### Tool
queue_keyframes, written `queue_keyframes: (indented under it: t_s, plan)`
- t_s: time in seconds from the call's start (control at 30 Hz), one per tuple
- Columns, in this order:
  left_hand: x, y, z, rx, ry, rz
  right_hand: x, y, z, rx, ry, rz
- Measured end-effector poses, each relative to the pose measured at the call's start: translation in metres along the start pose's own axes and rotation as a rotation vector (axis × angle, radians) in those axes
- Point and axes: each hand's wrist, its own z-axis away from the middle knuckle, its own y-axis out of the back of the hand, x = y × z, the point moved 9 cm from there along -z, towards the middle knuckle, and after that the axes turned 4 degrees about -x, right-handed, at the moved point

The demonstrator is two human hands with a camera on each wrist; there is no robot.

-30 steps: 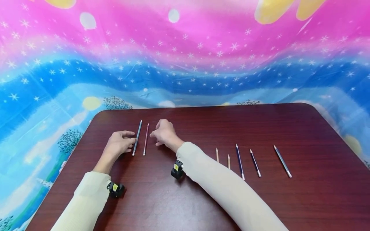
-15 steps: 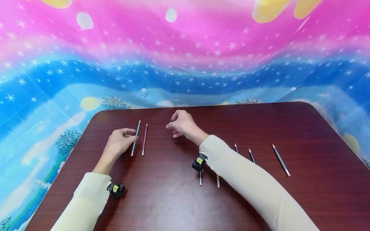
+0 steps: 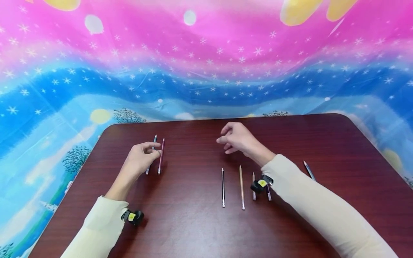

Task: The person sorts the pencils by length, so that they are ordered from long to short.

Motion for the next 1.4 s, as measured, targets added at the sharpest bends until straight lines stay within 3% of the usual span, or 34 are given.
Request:
queue_keyframes:
  t_s: [0.3, 0.77, 1.1, 1.4]
  plan:
    - [0.023, -0.029, 0.012, -0.086, -0.029, 0.193, 0.026, 0.041, 0.030, 0.025, -0.001, 0.000]
    - [0.038, -0.078, 0.020, -0.224, -0.031, 0.472, 0.056, 0.073, 0.072, 0.023, 0.006, -0.008]
    - [0.051, -0.111, 0.025, -0.288, -0.029, 0.533, 0.081, 0.087, 0.095, 0.048, -0.013, -0.017]
    - [0.062, -0.135, 0.035, -0.337, -0.049, 0.551, 0.089, 0.080, 0.104, 0.020, 0.006, -0.036]
